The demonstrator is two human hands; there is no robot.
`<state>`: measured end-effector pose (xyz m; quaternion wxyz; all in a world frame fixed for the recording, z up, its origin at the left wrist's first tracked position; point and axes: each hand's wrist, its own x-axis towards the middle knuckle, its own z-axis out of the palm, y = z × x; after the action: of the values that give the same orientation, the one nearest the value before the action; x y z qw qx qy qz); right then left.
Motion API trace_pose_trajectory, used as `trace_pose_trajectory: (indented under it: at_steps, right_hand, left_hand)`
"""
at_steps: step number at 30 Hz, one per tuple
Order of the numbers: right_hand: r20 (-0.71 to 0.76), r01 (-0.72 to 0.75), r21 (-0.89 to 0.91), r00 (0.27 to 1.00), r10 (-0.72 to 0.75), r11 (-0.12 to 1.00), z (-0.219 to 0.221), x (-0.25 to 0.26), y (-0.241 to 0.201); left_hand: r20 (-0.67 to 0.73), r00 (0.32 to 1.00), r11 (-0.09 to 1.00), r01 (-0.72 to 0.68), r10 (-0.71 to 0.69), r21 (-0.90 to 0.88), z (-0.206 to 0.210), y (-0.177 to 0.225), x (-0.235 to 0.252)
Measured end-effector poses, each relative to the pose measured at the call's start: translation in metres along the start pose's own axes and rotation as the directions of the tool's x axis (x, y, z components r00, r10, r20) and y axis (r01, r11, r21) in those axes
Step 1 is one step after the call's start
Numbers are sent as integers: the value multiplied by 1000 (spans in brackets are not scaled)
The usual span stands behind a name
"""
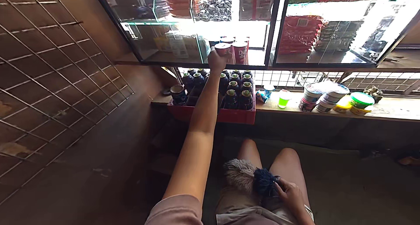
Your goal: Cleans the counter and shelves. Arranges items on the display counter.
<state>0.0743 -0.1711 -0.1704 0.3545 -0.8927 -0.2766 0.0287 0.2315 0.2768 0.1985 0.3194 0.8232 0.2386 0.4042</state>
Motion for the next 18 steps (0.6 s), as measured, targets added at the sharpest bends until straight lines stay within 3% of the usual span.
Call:
trace_pose_trajectory:
  at_steps: [18]
  right_hand:
    - [30,-8,-23,1000,8,1000,1,0,-2]
  left_hand:
    - [70,998,999,-1,-1,32,0,0,4]
